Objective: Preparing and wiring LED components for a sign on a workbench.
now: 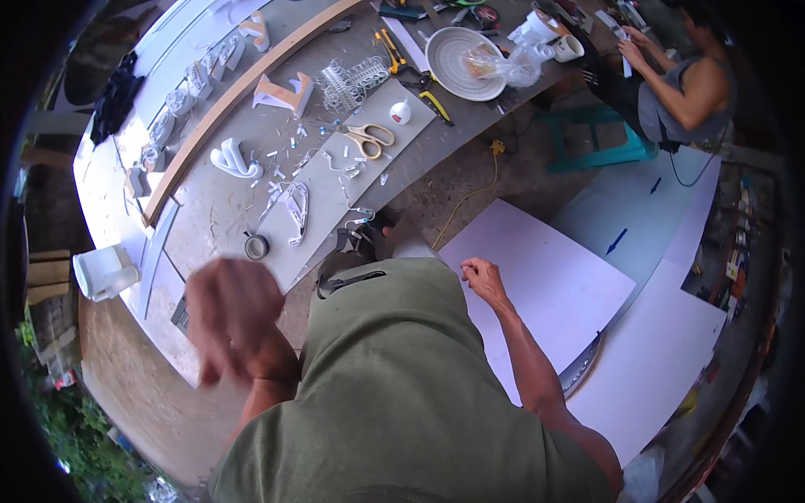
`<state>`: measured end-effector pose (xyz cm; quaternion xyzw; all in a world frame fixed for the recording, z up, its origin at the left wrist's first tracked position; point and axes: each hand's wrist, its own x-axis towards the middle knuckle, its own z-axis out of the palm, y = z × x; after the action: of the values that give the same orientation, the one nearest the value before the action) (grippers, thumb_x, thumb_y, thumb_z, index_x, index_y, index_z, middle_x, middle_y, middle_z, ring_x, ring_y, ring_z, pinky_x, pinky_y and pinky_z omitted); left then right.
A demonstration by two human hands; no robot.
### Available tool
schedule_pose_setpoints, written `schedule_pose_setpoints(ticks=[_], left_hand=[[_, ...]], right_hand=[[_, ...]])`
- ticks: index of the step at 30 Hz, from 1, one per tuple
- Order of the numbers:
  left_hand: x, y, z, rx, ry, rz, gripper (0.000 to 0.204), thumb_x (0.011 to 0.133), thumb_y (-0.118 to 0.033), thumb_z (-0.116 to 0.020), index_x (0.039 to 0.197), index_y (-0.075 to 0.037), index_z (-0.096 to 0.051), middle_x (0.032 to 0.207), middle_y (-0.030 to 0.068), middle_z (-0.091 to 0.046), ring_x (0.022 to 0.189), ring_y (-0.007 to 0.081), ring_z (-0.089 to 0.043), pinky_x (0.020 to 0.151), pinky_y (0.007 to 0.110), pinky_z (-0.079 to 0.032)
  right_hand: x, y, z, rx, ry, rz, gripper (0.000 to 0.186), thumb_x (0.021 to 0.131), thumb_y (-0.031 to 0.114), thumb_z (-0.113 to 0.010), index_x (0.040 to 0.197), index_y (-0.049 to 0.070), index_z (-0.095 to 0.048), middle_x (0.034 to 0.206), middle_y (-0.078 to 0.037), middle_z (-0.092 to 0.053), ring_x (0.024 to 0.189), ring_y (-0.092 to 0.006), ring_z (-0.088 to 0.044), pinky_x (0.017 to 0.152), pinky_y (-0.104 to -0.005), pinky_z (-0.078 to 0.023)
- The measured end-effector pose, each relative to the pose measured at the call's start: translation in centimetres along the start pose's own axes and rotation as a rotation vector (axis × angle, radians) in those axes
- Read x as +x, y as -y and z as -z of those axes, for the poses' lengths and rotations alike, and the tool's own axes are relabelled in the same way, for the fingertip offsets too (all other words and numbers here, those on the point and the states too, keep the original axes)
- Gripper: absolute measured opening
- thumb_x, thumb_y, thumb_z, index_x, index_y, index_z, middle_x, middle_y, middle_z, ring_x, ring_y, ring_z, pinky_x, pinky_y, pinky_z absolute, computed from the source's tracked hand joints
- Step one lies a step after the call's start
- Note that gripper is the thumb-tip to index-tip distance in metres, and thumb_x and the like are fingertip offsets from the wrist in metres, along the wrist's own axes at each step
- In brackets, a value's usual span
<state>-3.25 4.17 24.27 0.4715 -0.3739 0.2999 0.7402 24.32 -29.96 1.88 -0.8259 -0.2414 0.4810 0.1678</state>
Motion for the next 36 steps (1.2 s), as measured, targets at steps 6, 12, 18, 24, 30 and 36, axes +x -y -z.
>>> schedule_pose_setpoints(ticks=[6, 12, 18, 24, 30, 36], left_hand=[[10.3, -0.4, -6.3, -0.343, 0.586, -0.041, 0.024, 0.096, -0.015, -0.05, 0.099, 0.0, -0.069, 0.061, 0.0007, -0.043, 0.053, 0.0156, -0.05, 0.049, 0.03, -0.035], [14.4, 4.6, -8.1, -0.529, 0.699, -0.031, 0.014, 0.09, -0.014, -0.056, 0.088, -0.005, -0.067, 0.056, -0.0007, -0.047, 0.05, 0.015, -0.054, 0.045, 0.03, -0.038], [20.2, 11.9, -11.0, -0.704, 0.898, -0.127, 0.008, 0.083, -0.013, -0.063, 0.076, -0.009, -0.064, 0.052, -0.002, -0.051, 0.046, 0.0143, -0.057, 0.041, 0.031, -0.041], [25.9, 20.1, -14.1, -0.946, 1.104, -0.224, 0.013, 0.077, -0.012, -0.068, 0.066, -0.013, -0.061, 0.048, -0.0032, -0.054, 0.044, 0.0137, -0.06, 0.038, 0.031, -0.044], [30.1, 28.8, -16.2, -1.102, 1.208, -0.197, 0.006, 0.082, -0.009, -0.063, 0.077, -0.007, -0.06, 0.049, -0.0035, -0.051, 0.042, 0.0123, -0.057, 0.038, 0.03, -0.042], [30.0, 28.8, -15.0, -0.911, 1.127, -0.016, 0.007, 0.084, -0.012, -0.062, 0.081, -0.006, -0.06, 0.05, -0.0029, -0.051, 0.043, 0.0129, -0.056, 0.039, 0.03, -0.041]], right_hand=[[-6.9, -0.7, -1.6, 0.206, -0.012, -0.12, 0.027, 0.093, 0.017, -0.057, 0.108, -0.002, -0.068, 0.08, -0.007, -0.069, 0.066, -0.0138, -0.064, 0.057, -0.0299, -0.051], [-9.1, -5.8, -0.6, 0.488, -0.177, -0.106, 0.027, 0.094, 0.019, -0.058, 0.11, -0.001, -0.067, 0.078, -0.005, -0.068, 0.064, -0.0108, -0.061, 0.053, -0.028, -0.047], [-10.7, -8.9, 3.5, 0.6, -0.313, -0.114, 0.026, 0.094, 0.017, -0.057, 0.112, 0.001, -0.067, 0.085, -0.007, -0.07, 0.065, -0.0112, -0.061, 0.055, -0.0271, -0.048], [-16.8, -14.3, 12.1, 0.479, -0.835, 0.022, 0.02, 0.095, 0.008, -0.058, 0.111, 0.001, -0.067, 0.085, -0.008, -0.071, 0.073, -0.0138, -0.068, 0.064, -0.028, -0.054], [-27.1, -17.8, 21.1, 0.123, -1.501, -0.098, 0.019, 0.087, 0.002, -0.066, 0.106, 0.004, -0.069, 0.092, -0.013, -0.069, 0.084, -0.0268, -0.068, 0.073, -0.037, -0.054], [-41.8, -28.3, 30.2, -1.063, -1.817, -0.705, 0.041, 0.09, 0.022, -0.068, 0.125, 0.002, -0.06, 0.117, -0.019, -0.065, 0.109, -0.0399, -0.058, 0.096, -0.0466, -0.045]])
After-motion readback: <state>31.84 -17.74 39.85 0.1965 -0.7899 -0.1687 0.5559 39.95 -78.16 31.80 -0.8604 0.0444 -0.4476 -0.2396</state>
